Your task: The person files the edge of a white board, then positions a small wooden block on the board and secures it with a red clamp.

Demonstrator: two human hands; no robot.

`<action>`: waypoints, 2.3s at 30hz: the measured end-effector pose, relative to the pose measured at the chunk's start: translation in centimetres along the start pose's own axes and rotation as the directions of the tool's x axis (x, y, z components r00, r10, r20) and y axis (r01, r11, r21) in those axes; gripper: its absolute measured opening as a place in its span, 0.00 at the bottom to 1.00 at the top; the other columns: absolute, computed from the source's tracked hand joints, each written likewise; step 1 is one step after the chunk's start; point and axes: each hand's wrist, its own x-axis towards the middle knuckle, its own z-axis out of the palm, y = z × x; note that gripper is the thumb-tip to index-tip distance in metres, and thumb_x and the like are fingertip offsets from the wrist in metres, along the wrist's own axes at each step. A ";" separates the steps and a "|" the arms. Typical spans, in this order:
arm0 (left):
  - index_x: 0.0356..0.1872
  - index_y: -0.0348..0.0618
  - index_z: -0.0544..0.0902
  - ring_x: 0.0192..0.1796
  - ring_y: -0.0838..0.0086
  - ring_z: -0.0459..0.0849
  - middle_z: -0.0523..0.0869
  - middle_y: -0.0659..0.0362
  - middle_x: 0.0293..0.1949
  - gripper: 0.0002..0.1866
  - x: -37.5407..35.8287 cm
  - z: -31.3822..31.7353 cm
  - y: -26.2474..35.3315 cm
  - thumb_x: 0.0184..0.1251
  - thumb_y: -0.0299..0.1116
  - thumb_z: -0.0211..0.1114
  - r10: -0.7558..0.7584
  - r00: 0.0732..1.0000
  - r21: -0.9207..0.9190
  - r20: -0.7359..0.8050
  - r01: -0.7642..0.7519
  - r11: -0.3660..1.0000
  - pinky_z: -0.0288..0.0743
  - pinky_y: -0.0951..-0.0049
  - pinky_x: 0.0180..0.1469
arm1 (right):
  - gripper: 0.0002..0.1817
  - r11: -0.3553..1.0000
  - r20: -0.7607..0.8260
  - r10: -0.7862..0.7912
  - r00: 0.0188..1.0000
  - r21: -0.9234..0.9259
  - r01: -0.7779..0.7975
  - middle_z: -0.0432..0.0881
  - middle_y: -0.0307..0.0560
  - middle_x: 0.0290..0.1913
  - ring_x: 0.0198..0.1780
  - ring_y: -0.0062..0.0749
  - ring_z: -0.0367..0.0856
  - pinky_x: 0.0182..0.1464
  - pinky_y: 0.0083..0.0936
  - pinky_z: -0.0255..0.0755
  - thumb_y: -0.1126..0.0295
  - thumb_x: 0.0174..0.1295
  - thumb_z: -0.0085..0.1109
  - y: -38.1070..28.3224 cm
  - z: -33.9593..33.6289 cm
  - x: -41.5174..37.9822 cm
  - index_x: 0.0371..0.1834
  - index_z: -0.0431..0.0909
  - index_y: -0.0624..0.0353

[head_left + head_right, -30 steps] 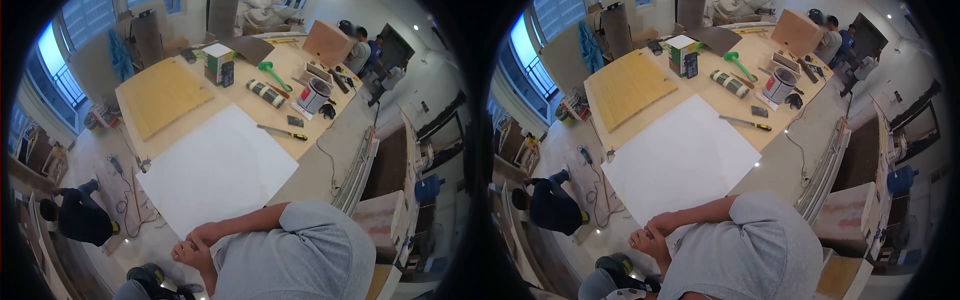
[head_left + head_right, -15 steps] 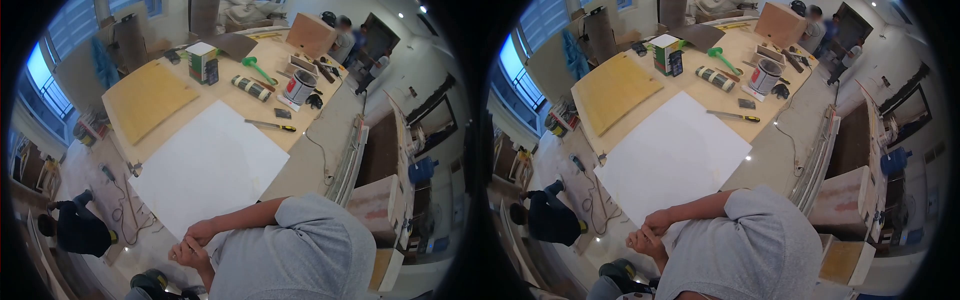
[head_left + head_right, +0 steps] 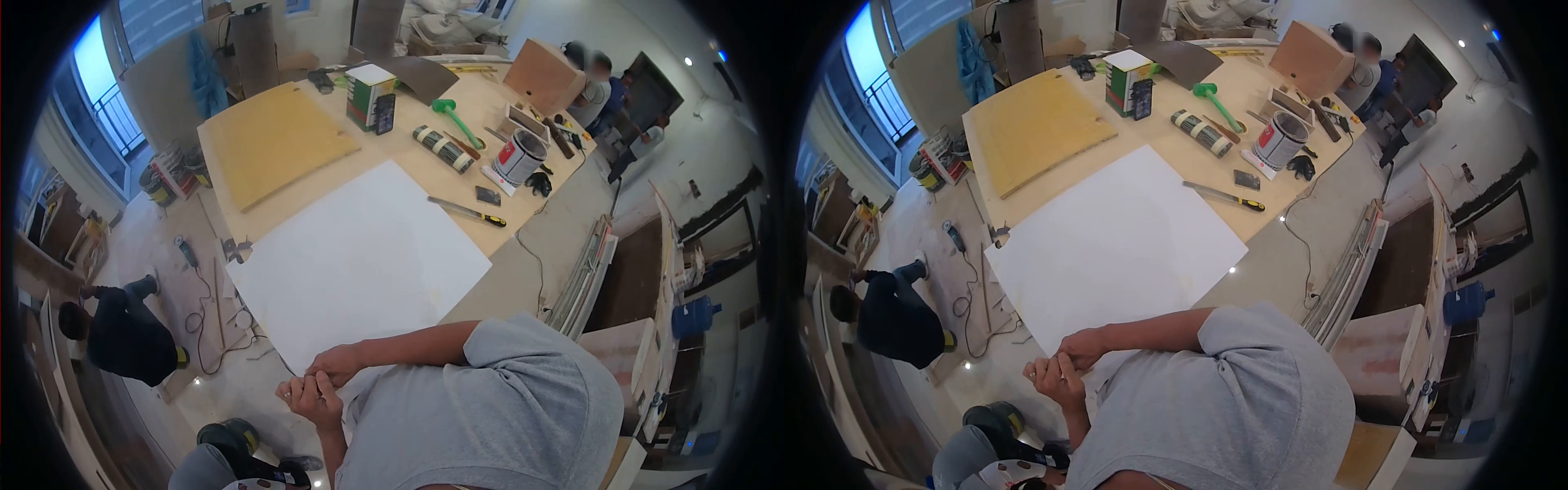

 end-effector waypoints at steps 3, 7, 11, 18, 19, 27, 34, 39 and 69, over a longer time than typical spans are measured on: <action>0.28 0.41 0.83 0.44 0.56 0.73 0.73 0.55 0.28 0.09 -0.3 -0.6 -0.1 0.71 0.28 0.65 -0.009 0.997 0.016 0.070 0.008 1.000 0.67 0.53 0.52 | 0.14 1.000 -0.009 0.009 1.000 -0.005 -0.009 0.89 0.57 0.44 0.46 0.59 0.86 0.50 0.45 0.79 0.66 0.68 0.65 0.2 0.3 -0.1 0.51 0.82 0.62; 0.43 0.42 0.87 0.47 0.56 0.77 0.79 0.55 0.31 0.07 0.2 -2.4 0.4 0.73 0.34 0.69 -0.006 0.996 0.104 0.086 -0.003 0.995 0.70 0.48 0.61 | 0.17 0.991 0.070 0.137 0.988 -0.010 -0.137 0.89 0.58 0.46 0.48 0.61 0.87 0.51 0.47 0.79 0.62 0.72 0.66 -2.3 -0.9 -0.9 0.58 0.79 0.58; 0.48 0.42 0.88 0.46 0.58 0.80 0.82 0.56 0.34 0.12 -0.3 -6.1 0.0 0.71 0.38 0.72 -0.012 0.984 0.300 0.181 -0.044 0.953 0.72 0.50 0.61 | 0.21 0.993 0.104 0.093 0.990 -0.078 -0.085 0.89 0.59 0.52 0.53 0.63 0.86 0.54 0.52 0.78 0.56 0.77 0.64 -2.0 -1.2 -0.5 0.64 0.75 0.54; 0.30 0.46 0.79 0.35 0.62 0.79 0.78 0.58 0.26 0.13 0.2 -6.2 -0.9 0.70 0.39 0.72 0.024 0.957 0.350 0.290 -0.129 0.928 0.70 0.57 0.44 | 0.24 0.954 0.061 0.236 0.970 -0.206 -0.219 0.86 0.63 0.50 0.54 0.65 0.86 0.53 0.53 0.78 0.47 0.79 0.59 -4.4 -0.5 -0.6 0.59 0.76 0.59; 0.28 0.46 0.77 0.33 0.62 0.79 0.78 0.58 0.26 0.14 0.0 -6.0 -0.9 0.70 0.38 0.71 0.019 0.956 0.355 0.291 -0.126 0.926 0.69 0.58 0.42 | 0.24 0.945 0.052 0.254 0.966 -0.226 -0.236 0.86 0.64 0.50 0.54 0.65 0.86 0.53 0.53 0.78 0.47 0.79 0.59 -4.3 -0.4 -0.6 0.59 0.76 0.59; 0.28 0.47 0.78 0.31 0.58 0.80 0.79 0.57 0.25 0.12 -2.1 -3.2 0.7 0.69 0.34 0.71 -0.116 0.993 0.384 -0.004 0.109 0.917 0.68 0.56 0.37 | 0.21 0.960 -0.004 0.211 0.977 -0.189 -0.208 0.87 0.64 0.47 0.52 0.67 0.87 0.52 0.55 0.78 0.53 0.78 0.61 -4.7 -0.5 -1.0 0.65 0.73 0.52; 0.41 0.45 0.88 0.39 0.56 0.87 0.90 0.54 0.34 0.12 -1.7 -2.1 5.7 0.76 0.43 0.70 -0.560 0.823 0.459 -0.092 0.534 0.710 0.71 0.56 0.41 | 0.14 0.997 -0.079 0.037 0.996 -0.061 -0.042 0.83 0.56 0.46 0.50 0.57 0.84 0.52 0.47 0.76 0.57 0.80 0.58 -0.6 1.4 -0.9 0.51 0.76 0.59; 0.49 0.42 0.90 0.46 0.60 0.89 0.91 0.52 0.43 0.17 1.0 -5.7 2.7 0.77 0.46 0.70 -0.401 0.872 0.046 0.280 0.405 0.913 0.78 0.61 0.53 | 0.17 0.992 -0.067 0.104 0.992 -0.065 -0.108 0.88 0.54 0.48 0.54 0.59 0.87 0.54 0.51 0.79 0.54 0.76 0.63 -0.7 1.4 -0.7 0.51 0.79 0.57; 0.39 0.41 0.80 0.22 0.86 0.69 0.72 0.68 0.23 0.15 1.9 -0.4 0.3 0.86 0.41 0.63 -0.682 0.611 -0.722 0.403 0.670 0.173 0.59 0.80 0.27 | 0.11 0.995 -0.077 0.041 0.996 0.093 -0.033 0.89 0.51 0.53 0.55 0.49 0.88 0.61 0.39 0.79 0.60 0.74 0.67 1.0 1.8 -1.2 0.52 0.84 0.52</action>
